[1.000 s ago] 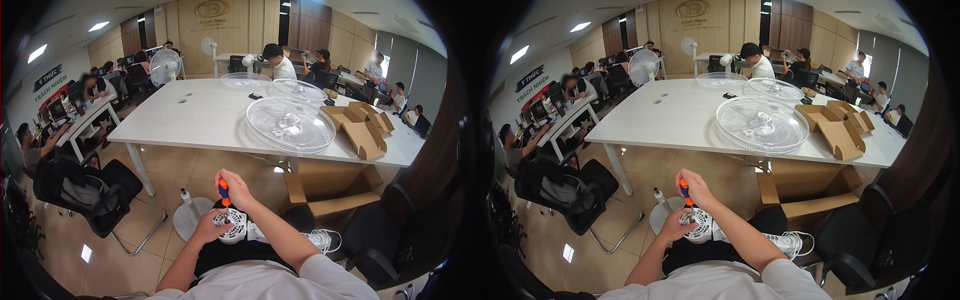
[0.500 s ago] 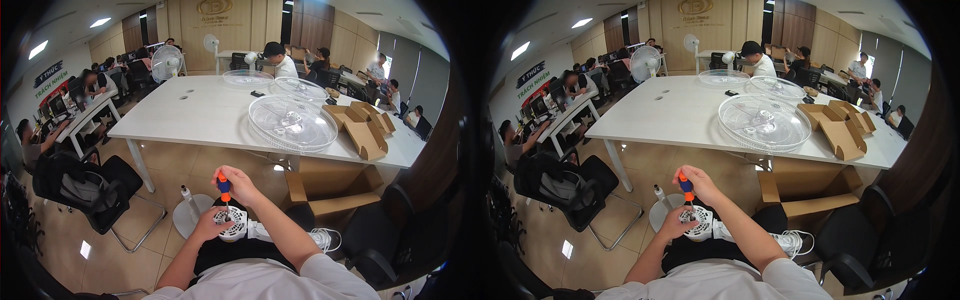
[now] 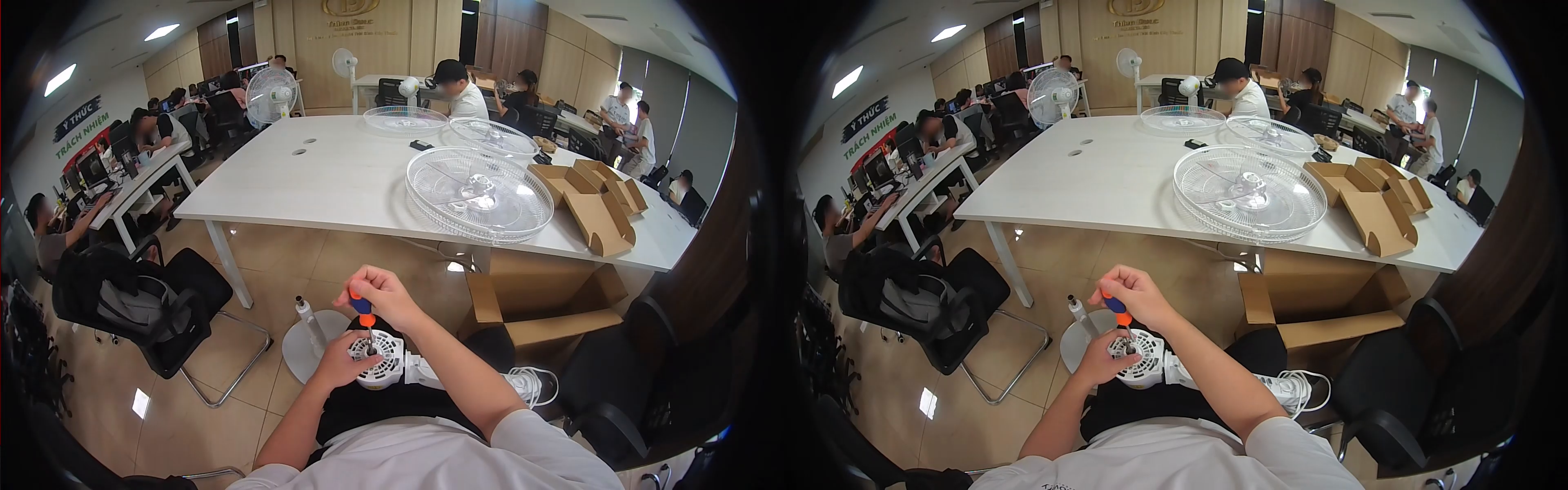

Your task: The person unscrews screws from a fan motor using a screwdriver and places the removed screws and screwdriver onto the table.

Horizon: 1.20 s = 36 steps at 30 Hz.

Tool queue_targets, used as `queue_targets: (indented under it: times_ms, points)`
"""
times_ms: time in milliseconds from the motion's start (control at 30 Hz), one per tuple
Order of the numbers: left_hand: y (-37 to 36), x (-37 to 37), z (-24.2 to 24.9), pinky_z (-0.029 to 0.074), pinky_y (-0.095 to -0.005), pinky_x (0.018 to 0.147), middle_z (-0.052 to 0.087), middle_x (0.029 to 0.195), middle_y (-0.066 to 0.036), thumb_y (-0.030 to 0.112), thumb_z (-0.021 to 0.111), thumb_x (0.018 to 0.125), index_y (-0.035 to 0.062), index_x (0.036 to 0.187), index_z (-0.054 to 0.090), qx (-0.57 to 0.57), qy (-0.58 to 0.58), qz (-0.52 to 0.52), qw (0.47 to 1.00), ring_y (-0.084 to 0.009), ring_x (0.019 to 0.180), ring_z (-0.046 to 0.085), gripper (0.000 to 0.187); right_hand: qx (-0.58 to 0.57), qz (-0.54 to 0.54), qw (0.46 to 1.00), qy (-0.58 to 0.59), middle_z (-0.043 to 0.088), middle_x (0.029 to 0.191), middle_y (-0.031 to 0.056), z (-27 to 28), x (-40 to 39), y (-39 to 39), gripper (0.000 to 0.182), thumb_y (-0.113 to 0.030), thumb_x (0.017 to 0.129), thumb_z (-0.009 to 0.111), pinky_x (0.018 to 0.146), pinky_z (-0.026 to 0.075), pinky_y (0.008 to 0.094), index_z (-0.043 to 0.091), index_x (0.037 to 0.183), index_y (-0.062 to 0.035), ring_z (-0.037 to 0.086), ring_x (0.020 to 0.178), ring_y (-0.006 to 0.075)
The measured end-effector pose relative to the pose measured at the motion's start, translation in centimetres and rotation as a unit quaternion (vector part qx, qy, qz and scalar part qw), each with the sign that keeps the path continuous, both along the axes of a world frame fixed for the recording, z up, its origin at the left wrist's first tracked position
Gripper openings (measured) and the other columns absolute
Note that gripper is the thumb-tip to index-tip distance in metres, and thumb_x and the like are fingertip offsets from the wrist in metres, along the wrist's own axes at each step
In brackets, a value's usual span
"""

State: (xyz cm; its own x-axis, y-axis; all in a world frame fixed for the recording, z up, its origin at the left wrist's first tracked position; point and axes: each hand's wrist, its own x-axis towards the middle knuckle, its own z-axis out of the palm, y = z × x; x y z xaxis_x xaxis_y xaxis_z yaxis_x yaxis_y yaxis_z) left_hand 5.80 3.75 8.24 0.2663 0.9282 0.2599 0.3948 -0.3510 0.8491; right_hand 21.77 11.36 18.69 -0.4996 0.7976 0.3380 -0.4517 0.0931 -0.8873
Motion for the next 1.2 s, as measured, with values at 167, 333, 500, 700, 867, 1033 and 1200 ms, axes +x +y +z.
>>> queue_targets:
  times_ms: [167,333,500,700,867,1033,1200]
  points:
    - [0.1,-0.1,-0.2,0.052,-0.0357,0.091,0.070,0.107,-0.011,0.024,0.091,0.080,0.0055,0.116,0.067,0.005,-0.002,-0.007,1.000,-0.0223,0.100,0.068,0.046,-0.045,0.018,0.999,0.007,0.065,0.090,0.0088,-1.7,0.3,1.5,0.042,-0.039,0.114,0.042,0.065,0.056,0.0295,0.057,0.098,-0.0031,0.067,0.069,0.0158]
    - [0.0,-0.1,-0.3,0.052,-0.0357,0.092,0.070,0.108,-0.011,0.024,0.090,0.081,0.0055,0.116,0.068,-0.038,-0.015,-0.001,0.999,-0.0218,0.101,0.068,0.046,-0.027,0.023,0.999,0.034,0.064,0.083,0.0066,-1.1,0.0,0.7,0.019,-0.020,0.108,0.057,0.059,0.056,0.0292,0.057,0.097,-0.0040,0.068,0.069,0.0156]
    - [-0.3,0.0,0.1,0.052,-0.0360,0.094,0.071,0.109,-0.011,0.024,0.090,0.080,0.0052,0.115,0.068,-0.011,-0.002,0.008,1.000,-0.0223,0.102,0.068,0.045,0.038,-0.002,0.997,-0.062,0.071,0.089,0.0105,0.4,0.6,0.4,0.010,-0.002,0.099,0.068,0.067,0.059,0.0291,0.059,0.098,-0.0046,0.071,0.073,0.0166]
    - [-0.1,-0.1,0.0,0.052,-0.0362,0.094,0.071,0.110,-0.011,0.023,0.090,0.080,0.0047,0.115,0.068,-0.003,-0.007,0.003,1.000,-0.0228,0.103,0.069,0.045,0.015,0.023,0.995,-0.091,0.071,0.087,0.0101,1.4,0.3,-0.3,0.022,-0.022,0.109,0.055,0.078,0.056,0.0297,0.064,0.102,-0.0029,0.067,0.074,0.0165]
    - [-0.2,-0.2,-0.2,0.052,-0.0355,0.094,0.072,0.111,-0.011,0.023,0.090,0.080,0.0038,0.115,0.068,-0.001,0.003,-0.002,1.000,-0.0208,0.104,0.069,0.045,-0.037,0.051,0.997,-0.039,0.061,0.080,0.0021,-0.3,0.0,0.4,0.023,-0.023,0.107,0.057,0.062,0.050,0.0267,0.061,0.093,-0.0055,0.063,0.067,0.0117]
    - [0.0,-0.4,-0.5,0.054,-0.0374,0.093,0.073,0.111,-0.012,0.031,0.091,0.079,0.0039,0.117,0.069,-0.043,0.000,0.008,0.999,-0.0253,0.104,0.071,0.051,0.041,-0.004,0.999,-0.026,0.067,0.078,0.0055,0.7,-0.3,-0.7,0.018,-0.014,0.099,0.071,0.063,0.052,0.0242,0.058,0.090,-0.0058,0.065,0.068,0.0105]
    - [-0.2,-0.2,0.2,0.054,-0.0368,0.094,0.073,0.111,-0.012,0.028,0.091,0.080,0.0028,0.116,0.069,-0.013,-0.013,0.000,1.000,-0.0248,0.105,0.071,0.049,0.131,-0.027,0.978,-0.159,0.076,0.091,0.0094,1.6,1.7,0.5,0.011,-0.011,0.099,0.073,0.072,0.058,0.0258,0.065,0.097,-0.0035,0.071,0.080,0.0110]
